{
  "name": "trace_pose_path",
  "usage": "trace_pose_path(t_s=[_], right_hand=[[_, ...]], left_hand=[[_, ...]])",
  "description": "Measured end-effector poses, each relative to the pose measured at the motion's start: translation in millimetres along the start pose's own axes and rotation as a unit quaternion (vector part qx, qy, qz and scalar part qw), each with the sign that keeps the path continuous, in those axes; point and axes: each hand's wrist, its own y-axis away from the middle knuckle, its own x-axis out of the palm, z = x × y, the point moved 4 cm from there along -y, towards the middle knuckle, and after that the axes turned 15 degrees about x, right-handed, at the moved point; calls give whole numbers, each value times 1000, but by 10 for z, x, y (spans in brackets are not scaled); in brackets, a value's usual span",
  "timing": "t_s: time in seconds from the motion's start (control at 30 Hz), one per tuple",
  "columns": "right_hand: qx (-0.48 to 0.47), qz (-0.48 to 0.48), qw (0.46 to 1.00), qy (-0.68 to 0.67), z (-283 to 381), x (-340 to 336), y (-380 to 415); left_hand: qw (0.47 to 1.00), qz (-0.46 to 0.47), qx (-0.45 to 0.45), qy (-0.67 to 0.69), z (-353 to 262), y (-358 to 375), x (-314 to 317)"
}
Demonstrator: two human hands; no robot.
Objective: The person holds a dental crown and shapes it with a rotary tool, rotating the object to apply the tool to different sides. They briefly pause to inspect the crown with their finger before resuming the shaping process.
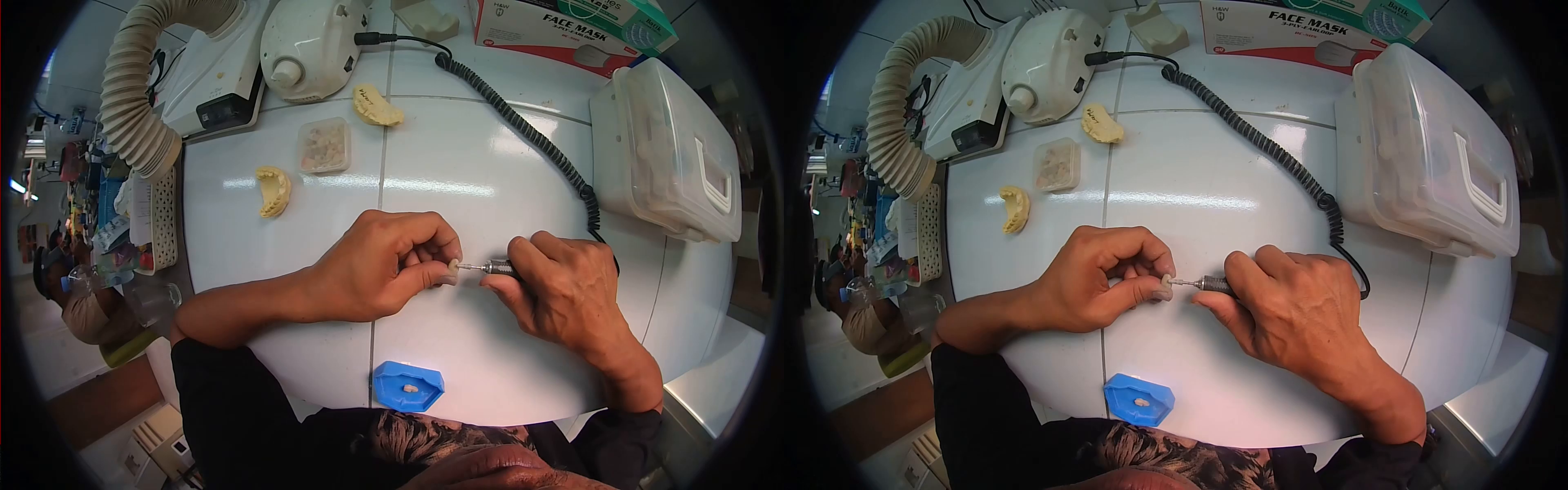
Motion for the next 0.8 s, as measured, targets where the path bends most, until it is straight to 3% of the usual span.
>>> trace_pose_path(t_s=[0.8], right_hand=[[5, 16, 1000, -9, -7, -5, 2]], left_hand=[[999, -1, -25, 31, 5, 11, -1]])
